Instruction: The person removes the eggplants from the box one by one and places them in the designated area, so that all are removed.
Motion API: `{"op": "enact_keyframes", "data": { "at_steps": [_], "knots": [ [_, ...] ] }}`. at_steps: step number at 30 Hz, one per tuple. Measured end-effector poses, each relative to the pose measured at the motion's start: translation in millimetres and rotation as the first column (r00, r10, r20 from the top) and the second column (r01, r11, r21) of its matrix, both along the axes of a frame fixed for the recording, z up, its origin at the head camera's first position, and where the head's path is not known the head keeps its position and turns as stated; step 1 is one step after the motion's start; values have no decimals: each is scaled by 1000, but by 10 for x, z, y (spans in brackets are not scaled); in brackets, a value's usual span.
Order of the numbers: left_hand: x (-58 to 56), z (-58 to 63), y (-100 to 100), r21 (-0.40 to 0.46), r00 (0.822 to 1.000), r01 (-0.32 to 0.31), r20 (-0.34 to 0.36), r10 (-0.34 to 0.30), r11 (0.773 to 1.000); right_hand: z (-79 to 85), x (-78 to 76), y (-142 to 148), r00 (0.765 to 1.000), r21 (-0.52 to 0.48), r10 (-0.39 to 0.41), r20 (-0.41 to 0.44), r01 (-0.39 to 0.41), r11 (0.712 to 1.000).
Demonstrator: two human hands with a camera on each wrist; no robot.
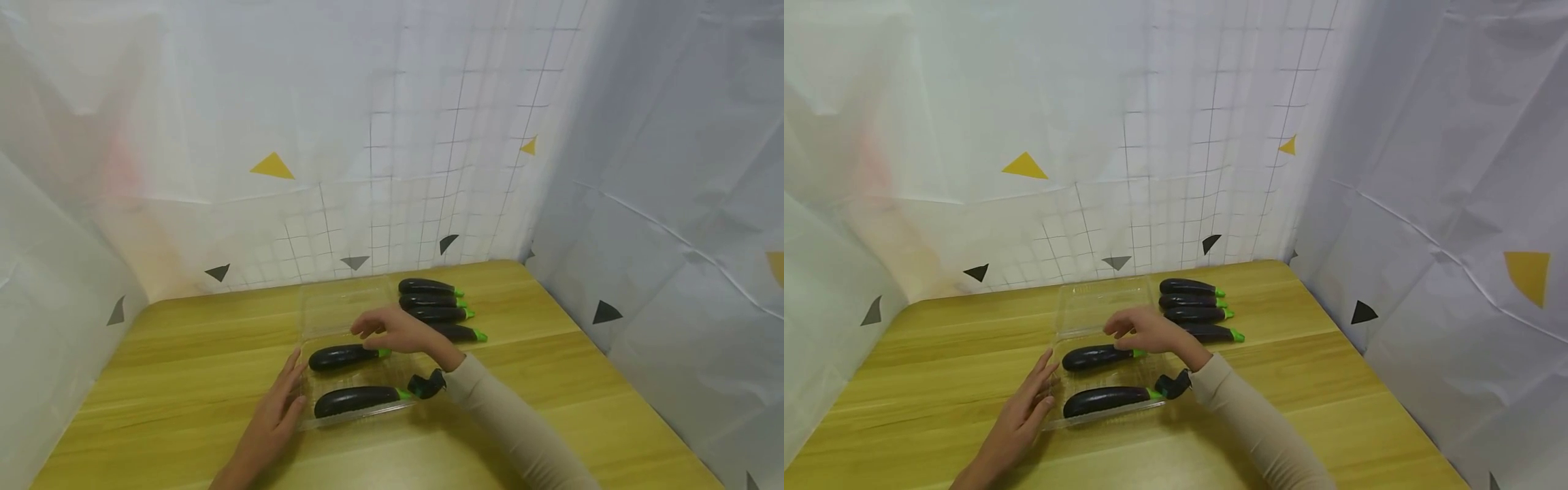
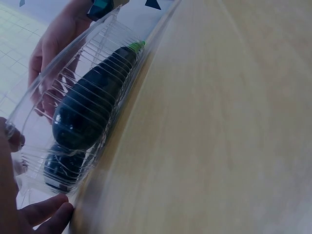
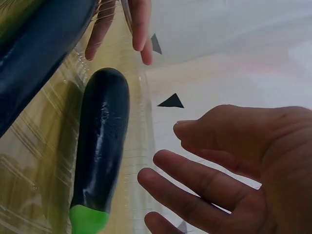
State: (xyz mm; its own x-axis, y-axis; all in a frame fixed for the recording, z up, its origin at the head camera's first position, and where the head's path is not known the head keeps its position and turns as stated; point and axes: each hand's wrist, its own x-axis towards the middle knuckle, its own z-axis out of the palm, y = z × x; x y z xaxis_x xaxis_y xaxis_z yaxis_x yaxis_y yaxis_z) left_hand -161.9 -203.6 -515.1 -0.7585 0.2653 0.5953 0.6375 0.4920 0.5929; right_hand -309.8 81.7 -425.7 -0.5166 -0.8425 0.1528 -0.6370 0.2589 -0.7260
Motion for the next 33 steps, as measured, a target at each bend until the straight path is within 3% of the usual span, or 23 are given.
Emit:
{"op": "enact_keyframes", "data": {
  "at_steps": [17, 24, 33],
  "knots": [
    [-2, -17, -7, -8, 1000, -9, 5, 9, 1000, -139, -65, -97, 998, 102, 34, -58, -27, 994],
    [1, -29, -1, -13, 1000, -13, -20, 13, 1000, -242, -101, -172, 979, 221, 72, -189, -29, 975],
    [10, -7, 9, -14, 1000, -26, -6, 25, 1000, -287, -56, -200, 981, 213, 84, -174, -45, 976]
  ]
}}
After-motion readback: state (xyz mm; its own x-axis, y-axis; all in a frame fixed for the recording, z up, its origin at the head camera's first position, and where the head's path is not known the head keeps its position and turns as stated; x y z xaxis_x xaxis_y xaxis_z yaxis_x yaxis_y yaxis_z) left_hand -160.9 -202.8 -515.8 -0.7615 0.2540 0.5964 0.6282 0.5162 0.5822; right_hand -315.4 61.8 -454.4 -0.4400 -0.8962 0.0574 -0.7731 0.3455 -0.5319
